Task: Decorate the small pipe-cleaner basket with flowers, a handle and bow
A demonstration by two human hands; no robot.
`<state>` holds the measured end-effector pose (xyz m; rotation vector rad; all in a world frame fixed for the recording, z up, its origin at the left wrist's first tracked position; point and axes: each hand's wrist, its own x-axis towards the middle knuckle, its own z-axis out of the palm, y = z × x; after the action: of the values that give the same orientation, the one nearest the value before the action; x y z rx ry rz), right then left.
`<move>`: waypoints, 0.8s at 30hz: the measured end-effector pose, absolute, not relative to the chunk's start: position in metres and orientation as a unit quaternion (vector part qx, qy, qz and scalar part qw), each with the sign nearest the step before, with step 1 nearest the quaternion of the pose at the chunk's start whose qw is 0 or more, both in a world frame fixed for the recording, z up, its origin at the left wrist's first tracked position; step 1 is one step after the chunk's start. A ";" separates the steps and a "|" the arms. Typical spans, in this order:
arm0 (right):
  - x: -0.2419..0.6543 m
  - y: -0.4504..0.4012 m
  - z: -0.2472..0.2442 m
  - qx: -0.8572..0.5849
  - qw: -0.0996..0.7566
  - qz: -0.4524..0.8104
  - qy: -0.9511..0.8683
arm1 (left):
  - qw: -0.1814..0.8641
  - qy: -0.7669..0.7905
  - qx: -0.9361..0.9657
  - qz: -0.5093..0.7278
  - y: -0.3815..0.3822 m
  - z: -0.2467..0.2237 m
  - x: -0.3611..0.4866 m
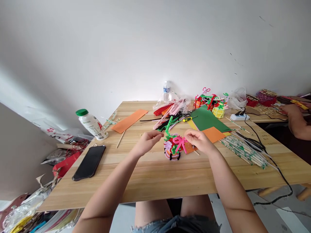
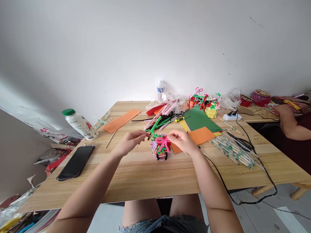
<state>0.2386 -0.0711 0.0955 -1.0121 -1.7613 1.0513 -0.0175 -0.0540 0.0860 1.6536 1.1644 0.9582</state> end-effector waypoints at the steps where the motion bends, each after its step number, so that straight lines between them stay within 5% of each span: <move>1: 0.232 -0.068 0.101 -0.412 0.402 0.422 -0.701 | 0.457 0.464 0.667 0.361 -0.051 0.093 -0.016; 15: 0.202 -0.025 0.100 -0.444 0.368 0.419 -0.701 | 0.692 0.389 0.405 0.454 -0.038 0.085 0.007; 24: 0.199 -0.028 0.100 -0.443 0.347 0.383 -0.733 | 0.693 0.363 0.403 0.475 -0.041 0.085 0.008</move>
<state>0.1990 -0.0278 0.0996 -1.1487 -1.9006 0.9941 0.0083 -0.0407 0.0850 0.8993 0.8097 1.0617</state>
